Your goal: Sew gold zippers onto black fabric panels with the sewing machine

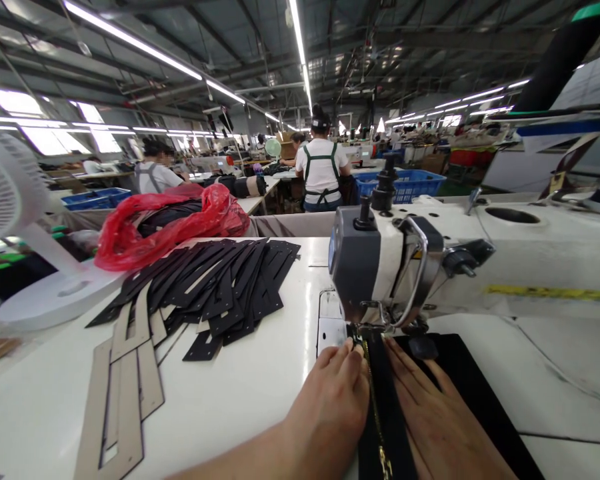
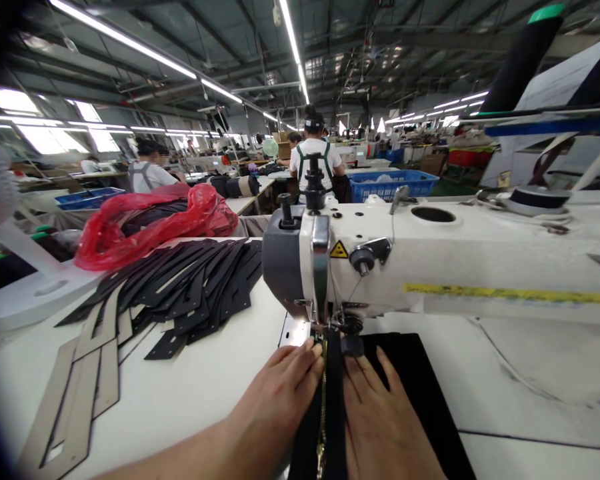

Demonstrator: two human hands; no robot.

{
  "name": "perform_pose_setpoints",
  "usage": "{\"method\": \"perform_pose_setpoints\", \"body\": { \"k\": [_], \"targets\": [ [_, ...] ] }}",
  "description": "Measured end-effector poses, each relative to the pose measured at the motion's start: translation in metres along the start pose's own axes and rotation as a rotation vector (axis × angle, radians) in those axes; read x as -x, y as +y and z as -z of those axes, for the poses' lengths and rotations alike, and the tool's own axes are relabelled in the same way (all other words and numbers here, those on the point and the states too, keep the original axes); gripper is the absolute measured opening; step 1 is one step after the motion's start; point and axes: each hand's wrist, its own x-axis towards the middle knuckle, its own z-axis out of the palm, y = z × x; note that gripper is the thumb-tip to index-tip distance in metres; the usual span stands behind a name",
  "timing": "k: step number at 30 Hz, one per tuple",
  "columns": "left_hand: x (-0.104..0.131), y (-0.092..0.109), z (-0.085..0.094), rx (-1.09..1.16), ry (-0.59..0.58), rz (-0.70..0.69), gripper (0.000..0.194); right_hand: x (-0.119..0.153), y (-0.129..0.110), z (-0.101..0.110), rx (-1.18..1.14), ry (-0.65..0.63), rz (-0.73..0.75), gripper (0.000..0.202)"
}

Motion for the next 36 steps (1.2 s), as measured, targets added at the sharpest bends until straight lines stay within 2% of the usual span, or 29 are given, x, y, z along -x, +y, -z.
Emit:
{"method": "perform_pose_setpoints", "body": {
  "k": [4, 11, 18, 27, 31, 36],
  "targets": [
    [0.000, 0.001, 0.000, -0.001, -0.052, 0.015, 0.025, 0.001, -0.001, 0.000, -0.010, -0.006, -0.022, 0.067],
    [0.001, 0.000, -0.001, 0.008, -0.076, 0.011, 0.024, 0.006, -0.003, -0.004, -0.035, -0.092, -0.076, 0.060],
    [-0.004, -0.004, 0.011, 0.043, -0.103, 0.000, 0.021, 0.004, -0.009, 0.003, -0.150, -0.223, -0.186, 0.054],
    [-0.009, -0.007, 0.010, 0.071, -0.111, 0.025, 0.019, 0.006, -0.005, -0.007, -0.122, -0.116, -0.142, 0.054],
    [-0.011, -0.014, 0.004, 0.100, -0.119, 0.094, 0.019, 0.003, 0.004, -0.016, -0.110, -0.051, -0.109, 0.052],
    [-0.010, -0.021, 0.006, 0.136, -0.092, 0.108, 0.018, -0.001, 0.012, -0.016, -0.155, -0.063, -0.126, 0.053]
  ]
}}
